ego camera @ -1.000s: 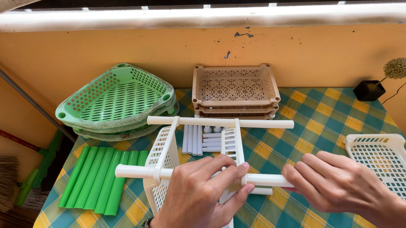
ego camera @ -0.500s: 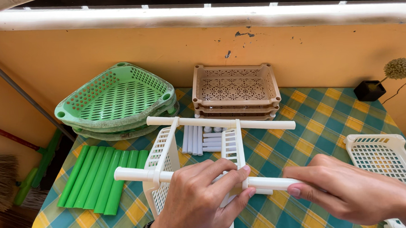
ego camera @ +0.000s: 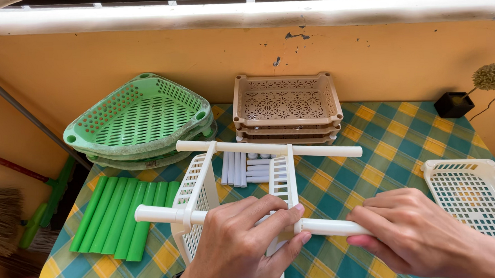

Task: The person assembles a white plastic dish rack on a table, fitting plastic tubes into the basket frame and attaching side baskets and connectors by hand. They press tubes into joints, reposition the frame, and add small white fittings to complete the rack structure.

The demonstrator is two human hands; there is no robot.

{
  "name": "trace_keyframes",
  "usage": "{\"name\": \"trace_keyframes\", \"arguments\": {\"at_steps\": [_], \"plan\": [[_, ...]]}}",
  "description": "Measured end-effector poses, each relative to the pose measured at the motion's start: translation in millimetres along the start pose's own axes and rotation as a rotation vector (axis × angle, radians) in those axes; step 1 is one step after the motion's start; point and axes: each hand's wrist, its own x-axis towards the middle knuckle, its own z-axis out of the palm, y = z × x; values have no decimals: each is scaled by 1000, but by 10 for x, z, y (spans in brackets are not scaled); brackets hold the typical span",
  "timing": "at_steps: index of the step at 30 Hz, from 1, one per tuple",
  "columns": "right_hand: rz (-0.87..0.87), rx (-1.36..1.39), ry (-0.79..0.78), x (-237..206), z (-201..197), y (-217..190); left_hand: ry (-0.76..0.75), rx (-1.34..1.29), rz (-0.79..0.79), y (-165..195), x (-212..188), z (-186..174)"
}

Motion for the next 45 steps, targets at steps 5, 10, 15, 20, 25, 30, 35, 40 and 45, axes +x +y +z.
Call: {"name": "trace_keyframes", "arguments": {"at_steps": [5, 10, 15, 20, 25, 30, 35, 40, 45], "plan": [[-71, -222, 99, -44, 33, -53, -1, -9, -6, 14, -26, -23], [-182, -526, 183, -75, 55, -74, -6, -3, -2, 16, -36, -30], [-147, -517, 158, -31, -10, -111, 6, 36, 2, 30, -40, 9], [229, 63, -157, 67, -198, -163, 17, 45, 38, 27, -61, 6], [450, 212, -274, 70, -277, -277, 12, 40, 16, 37, -75, -8], [347, 124, -505, 128, -248, -210, 17, 26, 21, 50, -109, -7], [168, 178, -296, 32, -133, -193, 19, 29, 29, 44, -129, 24], [85, -36, -220, -115, 32, -124, 12, -22, 11, 32, -117, 19], [-139, -427, 56, -274, 157, -140, -24, -48, -17, 28, -119, -3]]}}
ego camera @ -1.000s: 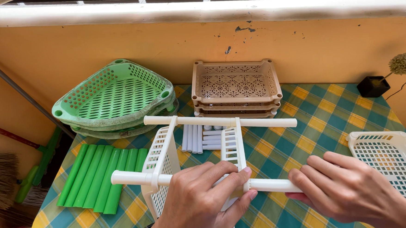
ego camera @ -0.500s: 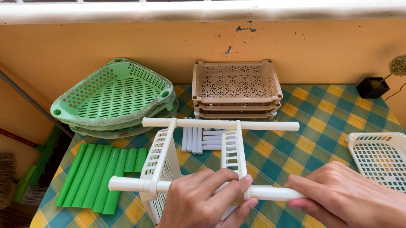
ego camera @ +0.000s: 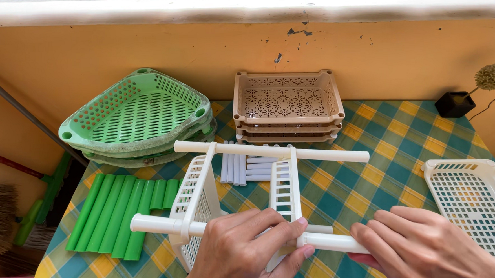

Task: The person assembles a white plastic dish rack on a table, fitting plastic tubes into the basket frame and attaching side baskets and connectors by hand. They press tubes into joints, reposition the frame, and add small white fittings to complete the rack structure.

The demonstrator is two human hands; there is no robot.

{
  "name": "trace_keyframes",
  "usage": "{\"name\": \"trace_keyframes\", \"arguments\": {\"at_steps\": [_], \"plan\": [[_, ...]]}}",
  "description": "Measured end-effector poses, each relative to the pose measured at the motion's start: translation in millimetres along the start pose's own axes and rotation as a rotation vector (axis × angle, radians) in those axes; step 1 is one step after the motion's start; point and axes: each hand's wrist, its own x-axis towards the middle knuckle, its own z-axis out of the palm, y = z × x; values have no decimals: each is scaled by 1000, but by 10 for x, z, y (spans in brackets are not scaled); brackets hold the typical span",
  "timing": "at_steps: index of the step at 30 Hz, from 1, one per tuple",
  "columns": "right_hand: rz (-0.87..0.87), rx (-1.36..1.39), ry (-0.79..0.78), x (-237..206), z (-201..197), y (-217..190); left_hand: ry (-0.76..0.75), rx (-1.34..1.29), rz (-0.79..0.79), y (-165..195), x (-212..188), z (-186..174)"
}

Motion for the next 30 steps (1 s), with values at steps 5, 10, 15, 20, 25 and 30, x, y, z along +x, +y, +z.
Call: {"name": "trace_keyframes", "arguments": {"at_steps": [5, 10, 15, 20, 25, 30], "plan": [[-34, -117, 14, -54, 4, 9, 8, 6, 1, 9, 28, 20], [-106, -175, 32, -28, -45, 51, -19, -15, -26, 6, 44, 26], [-116, -266, 113, 61, -101, 41, -11, -14, -26, -1, 67, 24], [168, 179, 109, 153, -136, 22, -13, -2, -39, 4, 64, -20], [420, 674, -405, 58, -226, 151, -27, -16, -50, -2, 53, -41], [275, 580, -173, -27, -90, 75, -27, -25, -45, -4, 19, -32]]}}
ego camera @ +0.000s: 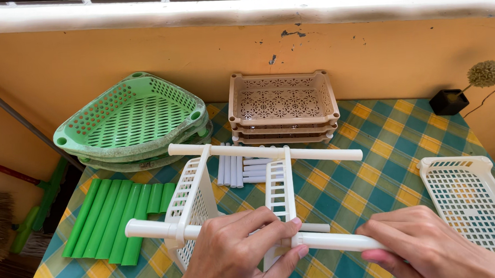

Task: The person assembles a white plastic dish rack on a table, fitting plastic tubes into the basket frame and attaching side baskets and connectors by hand. They press tubes into joints, reposition the frame, and add small white fittings to complete the rack structure.

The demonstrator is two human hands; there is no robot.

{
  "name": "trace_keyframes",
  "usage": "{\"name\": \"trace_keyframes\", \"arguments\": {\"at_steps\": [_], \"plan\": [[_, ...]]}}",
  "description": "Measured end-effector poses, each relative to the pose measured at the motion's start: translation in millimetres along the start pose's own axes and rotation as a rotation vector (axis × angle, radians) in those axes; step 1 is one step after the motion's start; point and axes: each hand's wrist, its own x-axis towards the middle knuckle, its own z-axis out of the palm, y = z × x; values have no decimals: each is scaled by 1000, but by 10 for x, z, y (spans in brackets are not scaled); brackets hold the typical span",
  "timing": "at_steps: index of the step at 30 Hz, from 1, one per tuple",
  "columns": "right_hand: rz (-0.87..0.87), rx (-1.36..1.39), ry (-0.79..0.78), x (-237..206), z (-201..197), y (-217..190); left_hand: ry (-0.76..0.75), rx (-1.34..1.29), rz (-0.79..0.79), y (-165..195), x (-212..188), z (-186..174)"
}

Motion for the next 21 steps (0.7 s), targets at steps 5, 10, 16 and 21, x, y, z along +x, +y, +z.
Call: {"name": "trace_keyframes", "arguments": {"at_steps": [5, 10, 16, 21], "plan": [[-136, -184, 213, -40, 116, 25, -12, -6, -11, -8, -25, -18], [-257, -422, 382, -75, 189, 35, -23, -8, -27, -6, -22, -29], [-400, -775, 367, -140, 166, 77, -42, -19, -36, -9, -22, -29], [-491, -823, 415, -101, 147, 98, -39, -31, -49, 0, -26, -21]]}}
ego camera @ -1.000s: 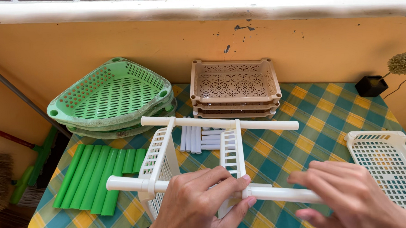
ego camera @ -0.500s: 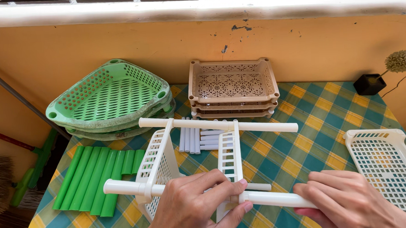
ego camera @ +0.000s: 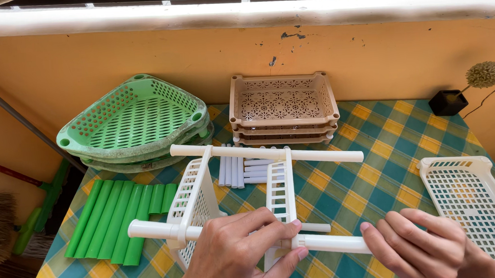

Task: The person assembles a white plastic dish rack on a table, fitting plastic tubes into the basket frame and attaching side baskets and connectors by hand. They press tubes into joints, reposition the frame, and add small white fittings to complete the rack structure.

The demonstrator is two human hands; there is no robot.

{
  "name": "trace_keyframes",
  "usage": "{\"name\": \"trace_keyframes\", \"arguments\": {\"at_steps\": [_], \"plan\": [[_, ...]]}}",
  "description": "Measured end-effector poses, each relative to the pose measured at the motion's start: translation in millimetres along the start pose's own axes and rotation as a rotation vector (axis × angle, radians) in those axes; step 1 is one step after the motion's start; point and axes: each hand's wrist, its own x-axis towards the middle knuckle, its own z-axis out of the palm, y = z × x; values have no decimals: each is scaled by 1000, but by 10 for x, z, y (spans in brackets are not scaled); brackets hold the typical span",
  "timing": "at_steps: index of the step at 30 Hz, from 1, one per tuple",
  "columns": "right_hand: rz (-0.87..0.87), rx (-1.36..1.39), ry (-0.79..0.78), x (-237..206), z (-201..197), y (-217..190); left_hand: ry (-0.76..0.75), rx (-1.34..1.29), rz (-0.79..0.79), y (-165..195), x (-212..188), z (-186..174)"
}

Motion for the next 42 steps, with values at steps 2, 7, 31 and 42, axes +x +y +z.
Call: {"name": "trace_keyframes", "arguments": {"at_steps": [2, 7, 31, 42], "plan": [[97, 112, 66, 16, 36, 0, 4, 8, 0, -7, -2, -12], [594, 632, -123, -9, 62, -48, 18, 2, 13, -9, -23, -5], [196, 12, -125, -109, -54, -219, -5, -4, -4, 0, -49, -11], [255, 20, 104, -81, -108, -126, 22, 0, 11, 7, -30, -23]]}}
